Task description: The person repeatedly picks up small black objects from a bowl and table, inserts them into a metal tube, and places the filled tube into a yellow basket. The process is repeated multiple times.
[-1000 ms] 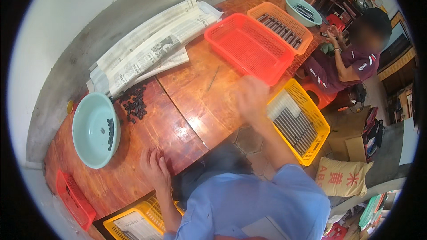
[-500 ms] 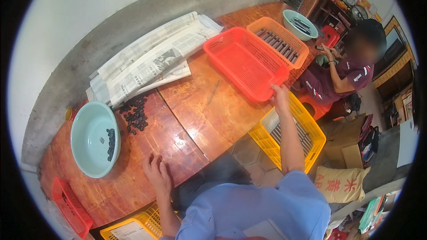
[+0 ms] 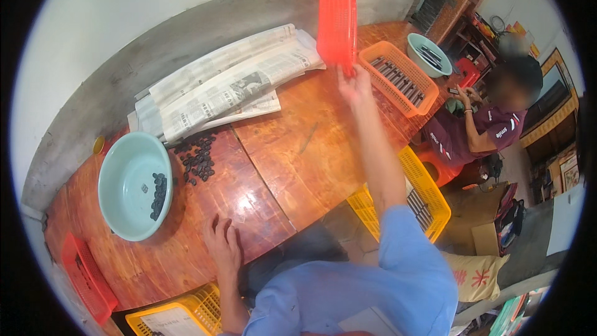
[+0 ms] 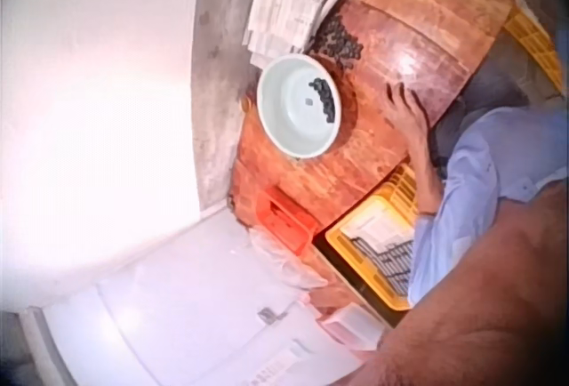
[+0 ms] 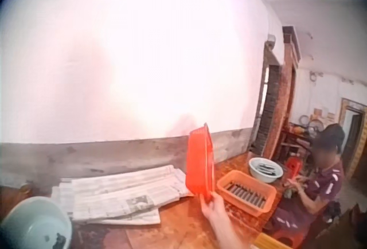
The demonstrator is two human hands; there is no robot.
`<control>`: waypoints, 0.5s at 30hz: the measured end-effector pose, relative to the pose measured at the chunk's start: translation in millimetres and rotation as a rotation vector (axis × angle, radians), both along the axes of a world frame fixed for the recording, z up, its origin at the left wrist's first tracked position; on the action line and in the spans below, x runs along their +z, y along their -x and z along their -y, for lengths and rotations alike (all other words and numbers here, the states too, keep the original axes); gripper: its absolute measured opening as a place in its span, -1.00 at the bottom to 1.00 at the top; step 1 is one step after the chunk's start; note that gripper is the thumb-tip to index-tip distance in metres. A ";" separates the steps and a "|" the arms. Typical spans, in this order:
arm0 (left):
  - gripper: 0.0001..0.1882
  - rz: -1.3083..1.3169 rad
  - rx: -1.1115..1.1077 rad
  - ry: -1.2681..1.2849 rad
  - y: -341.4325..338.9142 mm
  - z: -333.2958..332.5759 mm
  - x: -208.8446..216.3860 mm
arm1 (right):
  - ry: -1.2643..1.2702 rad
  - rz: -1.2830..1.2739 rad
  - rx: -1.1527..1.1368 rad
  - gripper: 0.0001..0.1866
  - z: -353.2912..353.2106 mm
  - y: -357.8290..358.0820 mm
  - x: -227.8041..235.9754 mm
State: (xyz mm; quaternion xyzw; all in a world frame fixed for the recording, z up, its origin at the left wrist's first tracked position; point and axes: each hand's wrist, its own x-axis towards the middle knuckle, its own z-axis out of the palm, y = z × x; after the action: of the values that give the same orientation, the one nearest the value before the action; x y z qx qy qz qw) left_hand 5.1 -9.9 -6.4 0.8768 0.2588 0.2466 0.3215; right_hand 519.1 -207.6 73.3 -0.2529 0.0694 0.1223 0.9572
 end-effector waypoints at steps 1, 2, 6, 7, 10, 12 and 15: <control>-0.77 0.004 0.016 0.005 0.9 0.0 1.3 | 0.001 -0.038 -0.004 -0.65 -22.0 -2.4 15.0; -0.77 0.013 0.016 0.010 0.2 -0.1 2.5 | -0.051 -0.065 0.016 -0.62 -28.9 -20.0 13.5; -0.77 0.025 0.030 0.051 0.7 -1.1 1.0 | -0.143 -0.128 0.003 -0.42 -46.2 -68.5 -8.8; -0.77 0.027 0.041 0.064 3.1 -0.6 -0.9 | -0.135 -0.134 -0.019 -0.35 -51.5 -70.6 -10.3; -0.77 0.033 0.047 0.063 4.5 -0.3 -1.4 | -0.067 -0.222 -0.014 -0.28 -42.8 -76.7 -13.5; -0.76 0.036 0.044 0.058 5.3 -0.7 -2.8 | 0.309 -0.107 0.046 -0.37 -28.1 -74.4 -24.6; -0.76 0.043 0.043 0.066 5.2 -1.4 -5.2 | 1.042 0.243 -0.002 -0.58 5.6 -65.5 -36.9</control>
State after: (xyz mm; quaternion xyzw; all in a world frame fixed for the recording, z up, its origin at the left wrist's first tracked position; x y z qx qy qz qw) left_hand -0.1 -8.5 -11.6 0.8545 0.2786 0.2637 0.3503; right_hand 584.6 -213.2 36.4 -0.7068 0.0098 0.0404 0.7062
